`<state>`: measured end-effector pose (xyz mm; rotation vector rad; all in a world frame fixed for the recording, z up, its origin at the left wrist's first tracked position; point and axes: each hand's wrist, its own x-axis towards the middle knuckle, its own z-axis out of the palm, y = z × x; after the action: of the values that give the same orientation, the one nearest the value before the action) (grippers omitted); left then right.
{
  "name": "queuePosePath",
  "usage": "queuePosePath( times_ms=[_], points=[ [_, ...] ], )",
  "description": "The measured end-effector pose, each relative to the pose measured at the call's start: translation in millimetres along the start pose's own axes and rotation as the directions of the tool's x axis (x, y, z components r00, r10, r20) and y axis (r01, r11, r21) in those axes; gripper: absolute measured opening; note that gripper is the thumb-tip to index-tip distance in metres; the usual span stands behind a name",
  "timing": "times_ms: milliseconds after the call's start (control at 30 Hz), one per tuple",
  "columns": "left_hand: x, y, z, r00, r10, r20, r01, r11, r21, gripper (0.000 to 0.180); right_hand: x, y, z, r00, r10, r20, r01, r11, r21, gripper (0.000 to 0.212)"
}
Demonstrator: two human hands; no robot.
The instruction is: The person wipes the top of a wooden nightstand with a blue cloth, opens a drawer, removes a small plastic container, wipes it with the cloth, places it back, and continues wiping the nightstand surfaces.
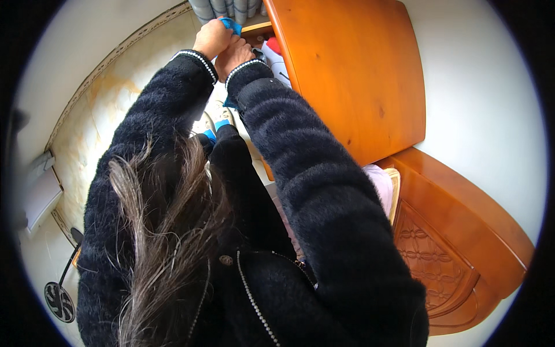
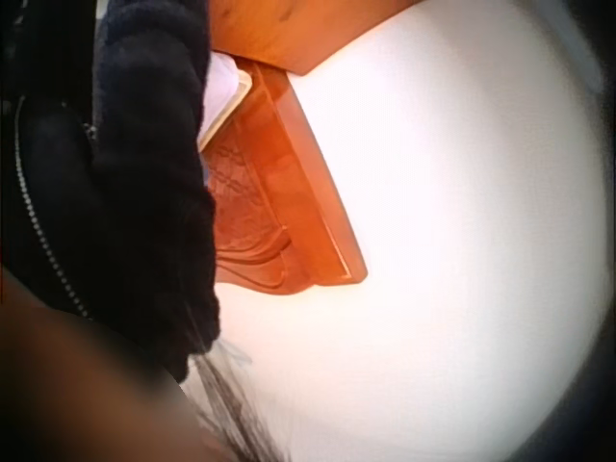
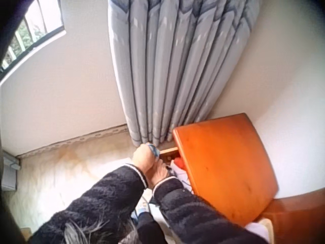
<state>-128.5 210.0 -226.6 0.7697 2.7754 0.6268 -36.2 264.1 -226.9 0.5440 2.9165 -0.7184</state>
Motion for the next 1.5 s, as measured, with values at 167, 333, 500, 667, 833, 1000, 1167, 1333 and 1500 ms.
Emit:
queuePosePath(
  times_ms=[167,333,500,667,833,1000,1167,1333,1500],
  points=[
    [-14,11,6,0.996,-0.09,0.023,0.089,0.996,0.025,0.036,-8,9,2,0.994,0.063,0.088,-0.071,0.994,0.086,0.069],
    [-67,31,3,0.982,-0.06,0.176,0.058,0.998,0.017,0.033,-68,19,-3,0.995,-0.015,0.102,0.013,1.0,0.017,0.054],
    [-117,47,9,0.968,-0.118,0.221,0.119,0.993,0.009,0.031,-130,27,-24,0.999,-0.032,-0.021,0.033,0.999,0.038,0.023],
    [-162,61,8,0.995,-0.092,0.048,0.099,0.982,-0.163,0.034,-175,52,-76,0.932,-0.349,-0.093,0.248,0.806,-0.537,0.015],
    [-214,110,32,0.993,0.055,-0.105,-0.097,0.884,-0.457,0.051,-206,80,-109,0.927,-0.374,-0.032,0.299,0.786,-0.542,0.036],
    [-240,145,61,0.933,0.016,0.359,0.211,0.785,-0.582,0.035,-236,112,-129,0.867,-0.499,0.007,0.448,0.772,-0.45,0.029],
    [-263,170,83,0.903,0.06,0.426,0.273,0.687,-0.674,0.044,-278,143,-156,0.848,-0.484,0.216,0.522,0.834,-0.178,0.058],
    [-272,182,93,0.94,-0.01,0.341,0.266,0.647,-0.715,0.041,-297,152,-159,0.911,-0.364,0.195,0.409,0.859,-0.308,0.047],
    [-265,187,97,0.88,-0.103,0.464,0.394,0.705,-0.59,0.037,-278,161,-146,0.945,-0.301,0.125,0.321,0.926,-0.197,0.025]
  ],
)
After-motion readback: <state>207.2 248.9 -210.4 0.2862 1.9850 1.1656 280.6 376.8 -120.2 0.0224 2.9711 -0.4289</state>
